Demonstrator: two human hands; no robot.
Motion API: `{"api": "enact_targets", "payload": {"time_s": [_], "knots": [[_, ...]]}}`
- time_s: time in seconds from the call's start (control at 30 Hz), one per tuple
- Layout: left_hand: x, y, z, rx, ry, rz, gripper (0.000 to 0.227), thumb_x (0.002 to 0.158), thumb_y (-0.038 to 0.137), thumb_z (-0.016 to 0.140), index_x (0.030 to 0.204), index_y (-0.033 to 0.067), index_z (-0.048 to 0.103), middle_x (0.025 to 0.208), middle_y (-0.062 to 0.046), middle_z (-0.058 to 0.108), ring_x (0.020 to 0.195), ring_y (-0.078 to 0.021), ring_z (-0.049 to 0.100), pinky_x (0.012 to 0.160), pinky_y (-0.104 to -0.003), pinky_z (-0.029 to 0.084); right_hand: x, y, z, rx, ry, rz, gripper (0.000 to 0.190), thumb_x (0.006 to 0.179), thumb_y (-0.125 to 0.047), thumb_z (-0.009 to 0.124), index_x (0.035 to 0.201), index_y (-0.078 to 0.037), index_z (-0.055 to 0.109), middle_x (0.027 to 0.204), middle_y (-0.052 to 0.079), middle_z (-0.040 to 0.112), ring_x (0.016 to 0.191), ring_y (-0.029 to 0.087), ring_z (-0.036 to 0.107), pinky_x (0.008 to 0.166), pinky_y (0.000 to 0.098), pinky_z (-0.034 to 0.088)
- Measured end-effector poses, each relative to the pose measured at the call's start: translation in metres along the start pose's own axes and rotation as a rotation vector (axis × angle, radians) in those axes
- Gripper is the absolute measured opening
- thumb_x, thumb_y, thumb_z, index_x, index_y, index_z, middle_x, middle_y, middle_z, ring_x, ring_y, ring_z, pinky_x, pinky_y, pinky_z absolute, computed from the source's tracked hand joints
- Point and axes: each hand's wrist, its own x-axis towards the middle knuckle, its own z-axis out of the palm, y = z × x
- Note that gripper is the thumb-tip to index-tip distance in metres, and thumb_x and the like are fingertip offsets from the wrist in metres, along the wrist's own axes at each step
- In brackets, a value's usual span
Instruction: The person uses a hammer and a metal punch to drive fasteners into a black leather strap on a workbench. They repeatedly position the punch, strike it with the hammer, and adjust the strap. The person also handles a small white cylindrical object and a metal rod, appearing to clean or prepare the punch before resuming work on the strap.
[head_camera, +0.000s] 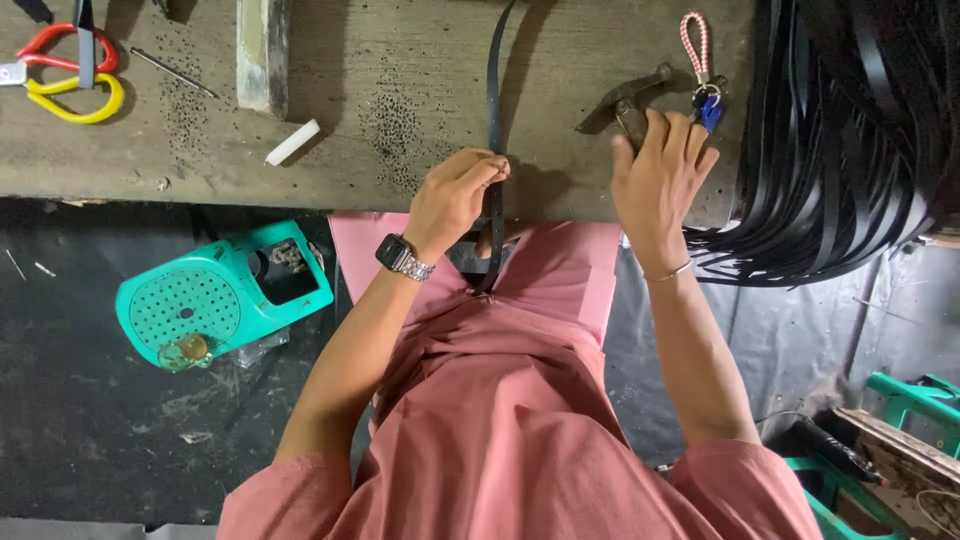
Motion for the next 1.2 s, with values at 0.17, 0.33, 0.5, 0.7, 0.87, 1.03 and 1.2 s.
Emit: {"api": "enact_targets", "payload": {"time_s": [0.17,0.33,0.5,0.7,0.87,1.03,1.2], "knots": [[0.0,0.005,0.002,-0.003,0.05,-0.029,0.023,0.1,-0.011,0.052,0.101,0.0016,0.07,0.082,-0.012,0.066,0.081,-0.033,0.071,0.073,-0.036,0.061,0.005,0.009,0.0,0.521,-0.292,0.197,0.038,0.111,-0.022,0.051,0.128,0.012,0.054,0.111,0.032,0.063,0.096,0.053,0.065,0.078,0.0591,0.048],[-0.009,-0.008,0.011,0.009,0.036,-0.016,0.017,0.104,-0.001,0.054,0.099,0.0055,0.069,0.079,-0.008,0.062,0.084,-0.0313,0.073,0.074,-0.035,0.061,0.008,-0.013,-0.082,1.032,-0.221,0.052,0.021,0.112,-0.019,0.054,0.1,-0.001,0.054,0.064,0.007,0.053,0.053,0.024,0.052,0.053,0.0347,0.042],[-0.012,-0.015,0.011,0.012,0.004,-0.01,0.017,0.107,0.004,0.052,0.104,0.0073,0.069,0.084,-0.008,0.063,0.09,-0.0296,0.073,0.078,-0.037,0.061,-0.004,-0.034,-0.079,0.719,0.167,-0.298,0.024,0.107,-0.02,0.064,0.09,-0.003,0.061,0.068,0.008,0.05,0.053,0.035,0.049,0.051,0.0368,0.041],[-0.013,-0.016,0.012,0.037,-0.003,0.001,0.015,0.104,0.002,0.055,0.096,0.0068,0.067,0.081,-0.009,0.064,0.088,-0.0304,0.074,0.077,-0.035,0.061,0.004,-0.039,-0.091,0.829,-0.308,-0.129,0.037,0.112,-0.033,0.052,0.111,0.003,0.057,0.076,0.024,0.059,0.069,0.052,0.061,0.059,0.0502,0.046],[-0.008,-0.009,0.012,0.01,0.046,-0.021,0.014,0.105,0.005,0.058,0.096,0.0064,0.068,0.08,-0.009,0.065,0.086,-0.0318,0.073,0.076,-0.036,0.061,0.004,-0.019,-0.062,0.54,-0.104,-0.031,0.041,0.116,-0.036,0.052,0.12,0.004,0.059,0.089,0.024,0.064,0.075,0.053,0.066,0.063,0.0564,0.05],[0.002,0.007,-0.002,0.037,-0.023,-0.057,0.008,0.104,0.001,0.06,0.103,0.0023,0.069,0.09,-0.011,0.068,0.088,-0.0274,0.071,0.074,-0.034,0.062,0.009,-0.018,-0.03,0.214,-0.012,0.022,0.035,0.103,-0.016,0.07,0.133,-0.003,0.058,0.102,0.014,0.068,0.084,0.036,0.07,0.065,0.0465,0.056],[0.004,0.009,-0.004,0.059,-0.084,-0.091,0.008,0.103,0.0,0.064,0.109,0.001,0.068,0.097,-0.012,0.07,0.085,-0.0223,0.068,0.068,-0.031,0.061,0.007,-0.045,-0.01,0.311,0.038,-0.06,0.026,0.099,-0.01,0.054,0.124,-0.003,0.059,0.129,0.019,0.054,0.117,0.032,0.056,0.098,0.0467,0.045]]}}
